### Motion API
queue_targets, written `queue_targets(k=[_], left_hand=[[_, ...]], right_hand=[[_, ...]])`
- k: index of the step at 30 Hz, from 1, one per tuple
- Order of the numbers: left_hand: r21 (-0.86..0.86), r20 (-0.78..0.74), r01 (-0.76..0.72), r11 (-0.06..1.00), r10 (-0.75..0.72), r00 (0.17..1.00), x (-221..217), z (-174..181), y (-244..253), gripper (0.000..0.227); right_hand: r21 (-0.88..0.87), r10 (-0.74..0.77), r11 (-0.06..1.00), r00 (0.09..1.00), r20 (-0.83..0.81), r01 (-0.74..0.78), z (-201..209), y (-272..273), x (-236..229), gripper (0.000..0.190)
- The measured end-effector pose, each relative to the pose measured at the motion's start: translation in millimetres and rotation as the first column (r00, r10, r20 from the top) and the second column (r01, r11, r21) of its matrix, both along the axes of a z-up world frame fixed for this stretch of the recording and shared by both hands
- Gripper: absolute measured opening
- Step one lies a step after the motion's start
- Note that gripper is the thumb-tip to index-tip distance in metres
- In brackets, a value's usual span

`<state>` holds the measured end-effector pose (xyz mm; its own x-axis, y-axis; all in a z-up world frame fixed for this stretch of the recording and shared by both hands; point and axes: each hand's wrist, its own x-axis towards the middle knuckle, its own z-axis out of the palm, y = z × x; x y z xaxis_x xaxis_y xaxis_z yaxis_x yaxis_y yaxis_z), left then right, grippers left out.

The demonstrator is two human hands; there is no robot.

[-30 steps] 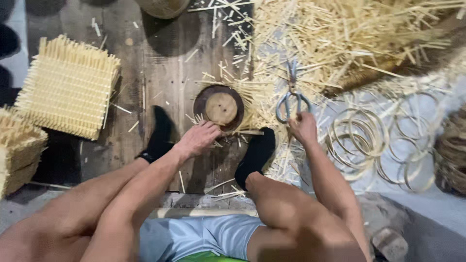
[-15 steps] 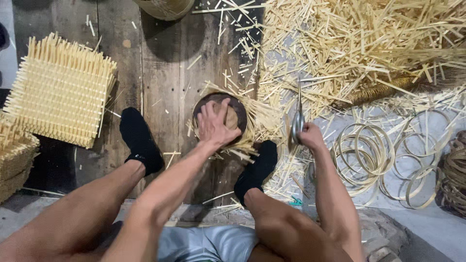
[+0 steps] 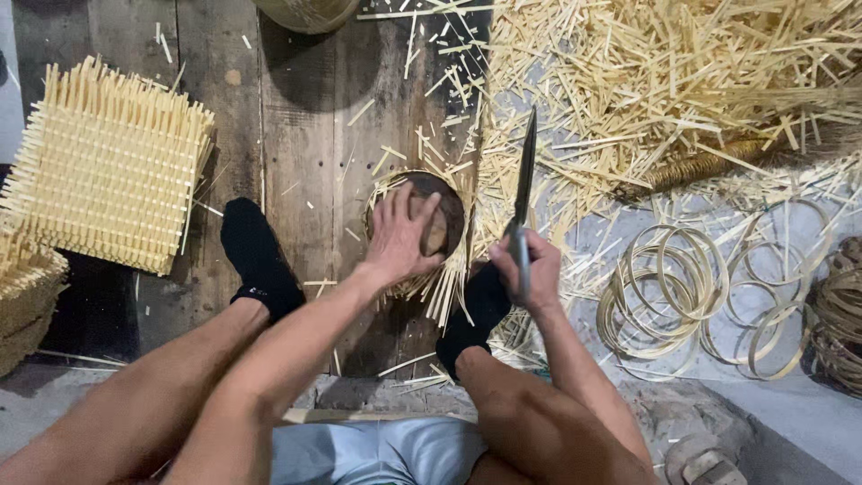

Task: The person fits circular bamboo frames onto woven mats, trims excess bamboo strips using scissors, and handles multiple completed bamboo components.

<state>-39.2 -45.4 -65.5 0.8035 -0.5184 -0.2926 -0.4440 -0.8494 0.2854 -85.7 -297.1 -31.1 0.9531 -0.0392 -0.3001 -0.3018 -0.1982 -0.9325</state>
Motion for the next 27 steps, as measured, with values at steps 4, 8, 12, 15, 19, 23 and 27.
queue_targets(k=[4,8,12,15,19,23,27], left_hand=[[-0.135,-0.173,-0.261,0.956,0.236,0.956,-8.1,-9.9,-1.1,0.114],[-0.119,-0.165,-0.257,0.959,0.236,0.958,-6.8,-12.1,-1.0,0.109],[-0.136,-0.068,-0.287,0.948,0.280,0.958,-15.0,-8.4,-6.1,0.112],[-0.102,-0.091,-0.361,0.927,0.353,0.931,-17.9,-10.6,-12.1,0.114],[-0.222,-0.147,-0.633,0.742,0.616,0.774,-12.1,-22.4,-36.2,0.124],[-0.237,-0.067,-0.550,0.801,0.551,0.832,-10.7,-24.2,-47.7,0.124],[-0.208,-0.103,-0.541,0.815,0.532,0.841,-8.7,-20.9,-45.0,0.123]], right_hand=[[-0.108,0.043,0.993,0.999,0.032,-0.040,-3.8,34.8,0.5,0.034],[-0.085,0.212,0.936,0.742,-0.636,-0.341,-14.9,36.1,22.8,0.042],[-0.259,0.243,0.893,0.878,-0.413,-0.368,-15.7,7.2,5.9,0.044],[-0.381,0.127,0.879,0.911,-0.391,-0.286,-15.0,-16.8,-7.0,0.050],[-0.628,0.069,0.718,0.929,-0.364,-0.300,-16.3,-31.8,-21.9,0.052],[-0.813,0.320,0.504,0.937,-0.138,-0.292,-39.7,-29.5,-7.2,0.051],[-0.729,0.229,0.356,0.811,-0.539,-0.585,-60.0,-29.9,21.1,0.051]])
